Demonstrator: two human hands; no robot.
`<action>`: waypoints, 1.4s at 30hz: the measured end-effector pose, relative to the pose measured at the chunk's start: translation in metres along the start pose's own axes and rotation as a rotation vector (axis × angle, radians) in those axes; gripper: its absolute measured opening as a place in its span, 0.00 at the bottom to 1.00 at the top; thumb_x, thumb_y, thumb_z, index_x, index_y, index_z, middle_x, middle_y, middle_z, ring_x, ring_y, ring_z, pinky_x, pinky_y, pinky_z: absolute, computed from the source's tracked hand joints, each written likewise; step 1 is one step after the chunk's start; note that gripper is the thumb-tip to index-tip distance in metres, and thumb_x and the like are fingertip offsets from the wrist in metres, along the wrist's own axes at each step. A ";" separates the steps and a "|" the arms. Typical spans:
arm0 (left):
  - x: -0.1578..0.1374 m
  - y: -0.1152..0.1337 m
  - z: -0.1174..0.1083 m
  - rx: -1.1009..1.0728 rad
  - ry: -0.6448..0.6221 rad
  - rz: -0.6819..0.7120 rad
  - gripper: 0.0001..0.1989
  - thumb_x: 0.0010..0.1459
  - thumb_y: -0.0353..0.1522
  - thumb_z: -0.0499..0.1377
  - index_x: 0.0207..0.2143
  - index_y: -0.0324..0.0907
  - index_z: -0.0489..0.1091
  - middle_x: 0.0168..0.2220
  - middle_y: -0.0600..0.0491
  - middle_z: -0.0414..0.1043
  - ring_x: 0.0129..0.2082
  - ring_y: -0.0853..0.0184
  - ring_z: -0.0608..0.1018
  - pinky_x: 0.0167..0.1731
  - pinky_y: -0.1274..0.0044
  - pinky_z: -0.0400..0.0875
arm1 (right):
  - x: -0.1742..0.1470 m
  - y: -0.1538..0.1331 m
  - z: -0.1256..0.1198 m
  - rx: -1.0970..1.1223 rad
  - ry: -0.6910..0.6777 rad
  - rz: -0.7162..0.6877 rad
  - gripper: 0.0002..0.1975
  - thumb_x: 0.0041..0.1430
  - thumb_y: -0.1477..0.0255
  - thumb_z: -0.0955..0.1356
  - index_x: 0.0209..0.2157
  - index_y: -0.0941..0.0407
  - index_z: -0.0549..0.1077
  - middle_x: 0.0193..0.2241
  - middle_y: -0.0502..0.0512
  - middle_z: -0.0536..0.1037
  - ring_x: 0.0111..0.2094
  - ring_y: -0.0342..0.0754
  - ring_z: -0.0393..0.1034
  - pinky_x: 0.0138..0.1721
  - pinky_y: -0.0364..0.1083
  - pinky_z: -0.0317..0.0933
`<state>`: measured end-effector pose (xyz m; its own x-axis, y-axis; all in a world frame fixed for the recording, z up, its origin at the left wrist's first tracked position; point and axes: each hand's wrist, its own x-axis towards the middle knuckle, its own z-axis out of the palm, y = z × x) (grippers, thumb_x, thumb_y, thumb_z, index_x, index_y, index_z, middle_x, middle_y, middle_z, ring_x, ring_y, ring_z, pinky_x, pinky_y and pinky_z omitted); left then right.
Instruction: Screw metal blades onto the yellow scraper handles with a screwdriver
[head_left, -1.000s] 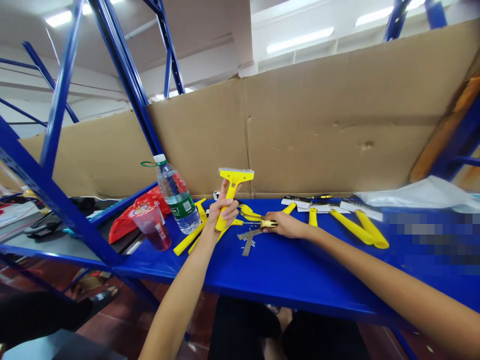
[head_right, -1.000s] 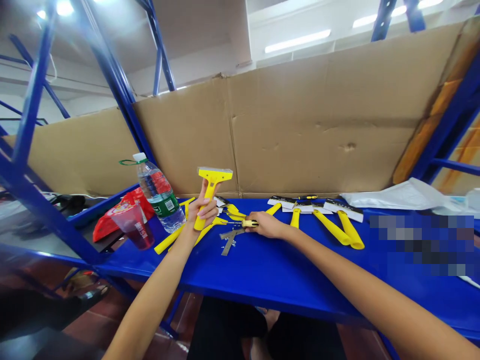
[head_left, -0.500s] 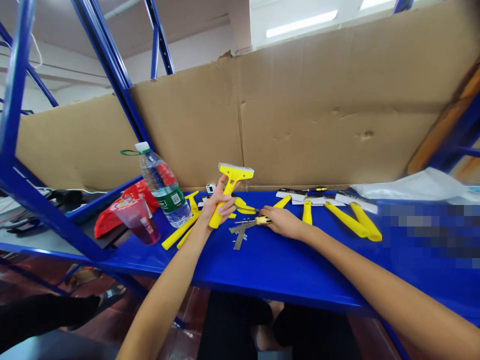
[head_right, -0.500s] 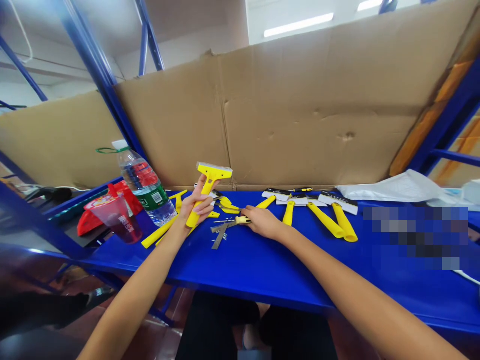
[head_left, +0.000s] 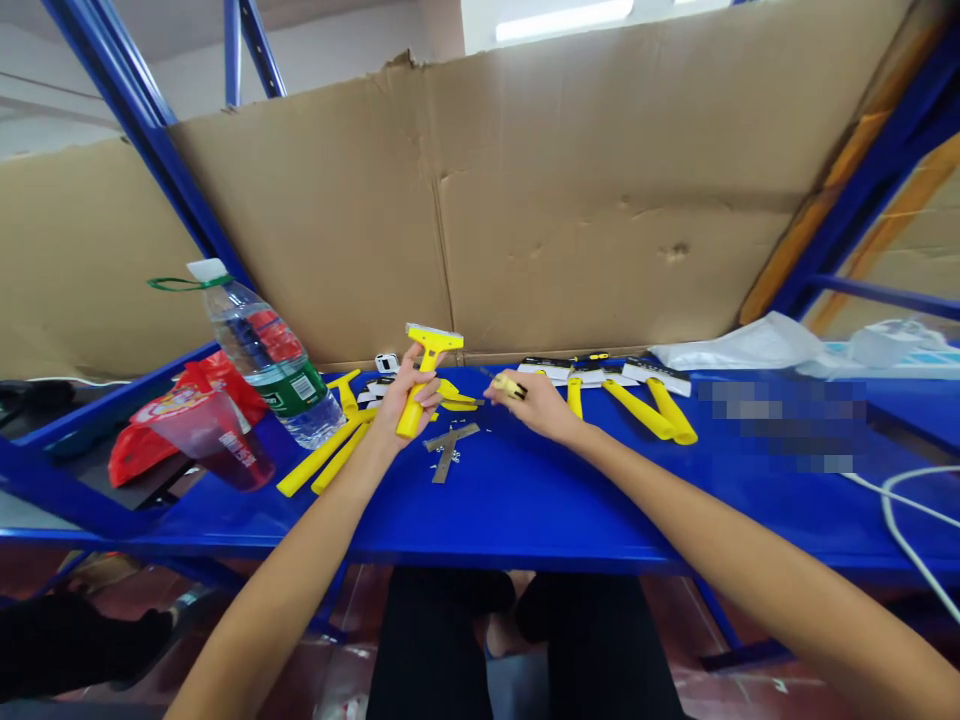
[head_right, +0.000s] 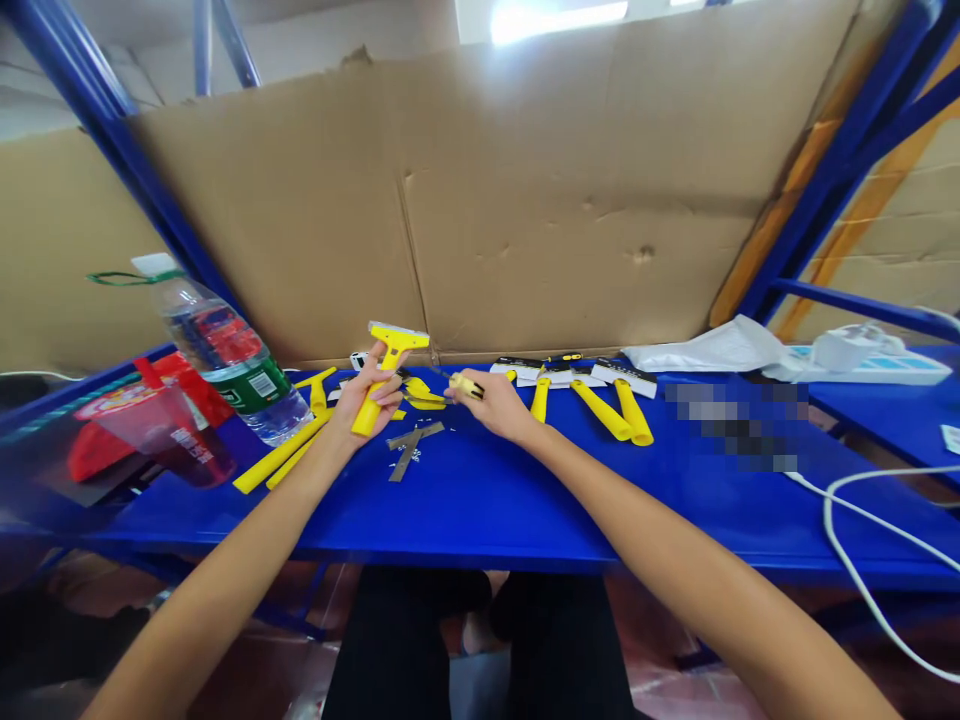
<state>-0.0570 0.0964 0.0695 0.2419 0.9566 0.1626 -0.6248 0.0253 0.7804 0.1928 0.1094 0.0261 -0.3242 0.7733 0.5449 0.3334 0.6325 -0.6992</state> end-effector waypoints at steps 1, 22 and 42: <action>0.000 -0.002 0.000 -0.002 0.000 -0.014 0.42 0.56 0.17 0.60 0.69 0.58 0.66 0.63 0.49 0.77 0.17 0.86 0.60 0.18 0.89 0.59 | 0.001 -0.003 -0.001 0.083 0.104 0.026 0.14 0.69 0.57 0.73 0.36 0.52 0.83 0.33 0.52 0.84 0.33 0.50 0.73 0.40 0.48 0.64; -0.006 -0.021 0.007 0.000 -0.120 -0.156 0.41 0.56 0.17 0.63 0.68 0.55 0.65 0.55 0.49 0.79 0.16 0.84 0.62 0.17 0.86 0.59 | 0.013 -0.024 -0.017 0.419 0.571 0.134 0.15 0.61 0.56 0.79 0.39 0.54 0.85 0.32 0.54 0.84 0.22 0.41 0.65 0.25 0.47 0.61; -0.011 -0.035 0.022 0.085 -0.213 -0.331 0.37 0.54 0.21 0.68 0.64 0.50 0.64 0.34 0.61 0.75 0.14 0.80 0.64 0.16 0.83 0.55 | 0.007 -0.028 -0.020 0.104 0.271 -0.155 0.13 0.71 0.58 0.74 0.42 0.50 0.88 0.42 0.57 0.85 0.41 0.52 0.80 0.43 0.52 0.73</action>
<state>-0.0214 0.0786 0.0538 0.5738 0.8190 0.0082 -0.4259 0.2899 0.8571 0.1990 0.0975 0.0590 -0.1121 0.6609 0.7421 0.2020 0.7463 -0.6342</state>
